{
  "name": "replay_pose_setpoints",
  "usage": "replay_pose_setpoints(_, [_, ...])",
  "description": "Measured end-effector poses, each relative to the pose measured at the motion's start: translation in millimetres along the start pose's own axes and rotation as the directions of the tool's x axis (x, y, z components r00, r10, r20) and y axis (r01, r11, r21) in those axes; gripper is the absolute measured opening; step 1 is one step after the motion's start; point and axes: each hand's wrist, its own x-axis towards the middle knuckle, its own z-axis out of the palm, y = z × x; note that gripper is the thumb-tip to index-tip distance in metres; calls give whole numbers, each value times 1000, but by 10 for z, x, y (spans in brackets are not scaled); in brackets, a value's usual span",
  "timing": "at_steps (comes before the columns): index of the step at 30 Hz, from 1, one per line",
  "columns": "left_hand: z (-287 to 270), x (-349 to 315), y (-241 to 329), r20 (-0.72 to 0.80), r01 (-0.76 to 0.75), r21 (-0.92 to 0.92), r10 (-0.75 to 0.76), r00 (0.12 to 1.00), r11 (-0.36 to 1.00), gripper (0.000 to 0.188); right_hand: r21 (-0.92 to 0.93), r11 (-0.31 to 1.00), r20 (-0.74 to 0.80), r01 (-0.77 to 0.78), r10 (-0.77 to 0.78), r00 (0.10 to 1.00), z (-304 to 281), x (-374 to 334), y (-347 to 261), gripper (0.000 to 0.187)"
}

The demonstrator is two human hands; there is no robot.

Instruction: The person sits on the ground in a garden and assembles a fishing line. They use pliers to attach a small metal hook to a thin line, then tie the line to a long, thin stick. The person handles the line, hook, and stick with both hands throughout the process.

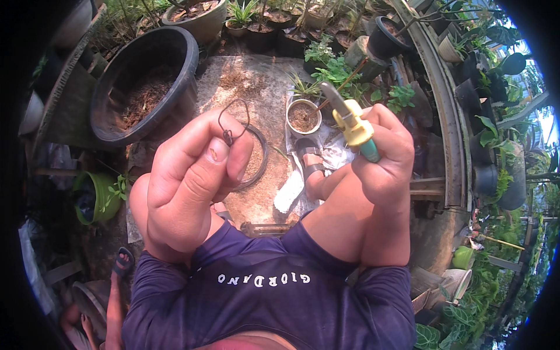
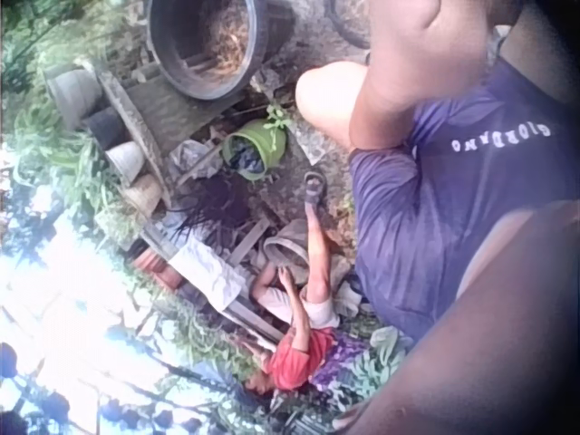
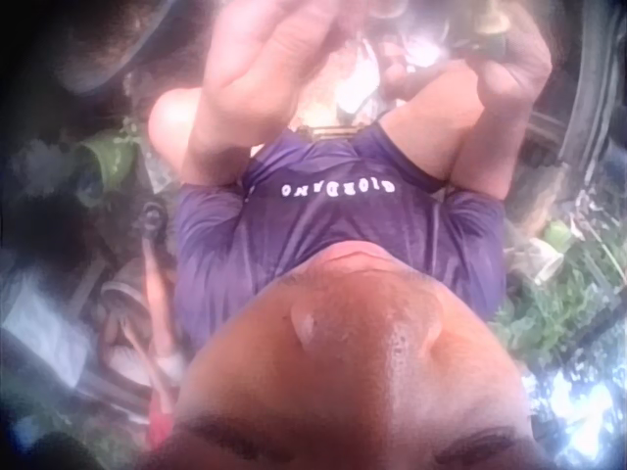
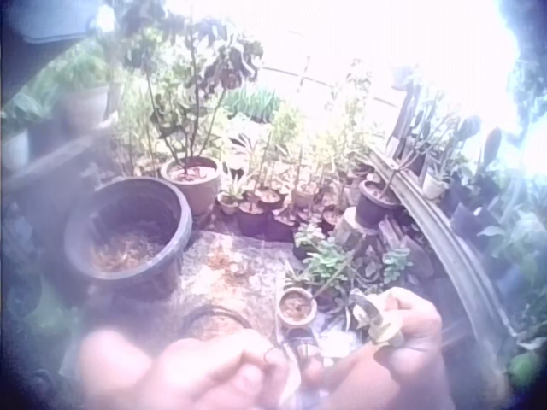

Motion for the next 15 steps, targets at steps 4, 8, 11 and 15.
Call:
replay_pose_setpoints(4, [53, 12, 19, -59, 30, -179, -41, 997, 983, 27, -13, 996, -109, -88, 86, 990, -283, -100, -29, 25])
replay_pose_setpoints(8, [49, 18, 104, -27, 126, -270, -138, 990, 955, 30, -44, 970, -324, -239, 212, 922, -575, -522, 330, 18])
replay_pose_setpoints(11, [-34, -15, 7, 75, 112, -362, -90, 993, 925, 28, -14, 777, -451, -630, 557, 697, -709, -1481, 1367, 6])
replay_pose_setpoints(15, [-98, -7, -151, 219, 52, -404, 41, 975, 913, 28, -105, 218, -199, -970, 951, 235, 29, -2758, 2295, 7])
